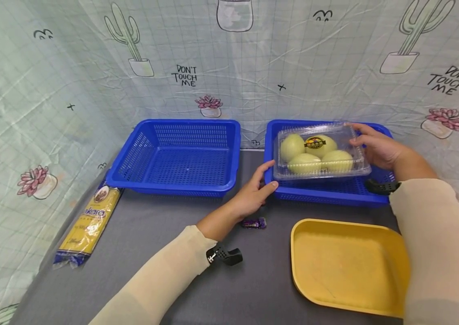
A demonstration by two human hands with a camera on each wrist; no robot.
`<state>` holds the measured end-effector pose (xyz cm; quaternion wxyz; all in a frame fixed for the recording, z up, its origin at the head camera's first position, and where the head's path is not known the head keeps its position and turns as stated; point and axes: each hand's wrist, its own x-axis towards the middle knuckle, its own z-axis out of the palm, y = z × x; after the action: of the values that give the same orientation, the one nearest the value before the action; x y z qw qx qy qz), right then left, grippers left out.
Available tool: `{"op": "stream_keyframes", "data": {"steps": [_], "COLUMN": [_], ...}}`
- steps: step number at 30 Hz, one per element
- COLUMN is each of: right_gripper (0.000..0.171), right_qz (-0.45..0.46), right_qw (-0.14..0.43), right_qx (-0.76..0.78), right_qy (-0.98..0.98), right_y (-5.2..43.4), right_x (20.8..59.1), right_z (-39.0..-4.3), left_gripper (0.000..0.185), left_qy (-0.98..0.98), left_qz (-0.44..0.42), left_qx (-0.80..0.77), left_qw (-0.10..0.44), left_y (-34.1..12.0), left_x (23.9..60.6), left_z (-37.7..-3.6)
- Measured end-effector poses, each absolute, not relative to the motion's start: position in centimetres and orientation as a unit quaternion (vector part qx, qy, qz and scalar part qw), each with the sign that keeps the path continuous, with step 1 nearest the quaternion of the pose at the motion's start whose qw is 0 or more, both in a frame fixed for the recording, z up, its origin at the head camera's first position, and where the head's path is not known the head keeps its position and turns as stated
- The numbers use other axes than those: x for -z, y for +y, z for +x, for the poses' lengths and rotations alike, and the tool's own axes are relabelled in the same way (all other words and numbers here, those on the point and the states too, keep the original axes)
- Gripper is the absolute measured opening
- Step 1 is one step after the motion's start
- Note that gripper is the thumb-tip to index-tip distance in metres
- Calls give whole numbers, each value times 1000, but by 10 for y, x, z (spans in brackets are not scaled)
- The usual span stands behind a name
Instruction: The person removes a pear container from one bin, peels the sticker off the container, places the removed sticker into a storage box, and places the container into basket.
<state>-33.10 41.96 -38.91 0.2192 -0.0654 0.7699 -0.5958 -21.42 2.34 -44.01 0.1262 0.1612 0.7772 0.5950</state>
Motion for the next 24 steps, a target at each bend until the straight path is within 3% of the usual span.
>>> {"op": "stream_keyframes", "data": {"steps": [12, 24], "right_gripper": [47, 51], "right_qz": [-80, -84], "right_qw": [165, 147], "right_qx": [621, 661], "right_qy": [762, 731], "right_y": [438, 437], "right_x": [376, 347], "right_z": [-322, -300], "left_gripper": [62, 67], "left_qy": [716, 787], "left_qz": [133, 107], "left_qx": [-675, -600], "left_qw": [116, 97], "left_y": [31, 24], "left_x": [440, 415], "left_z": [-211, -215]}}
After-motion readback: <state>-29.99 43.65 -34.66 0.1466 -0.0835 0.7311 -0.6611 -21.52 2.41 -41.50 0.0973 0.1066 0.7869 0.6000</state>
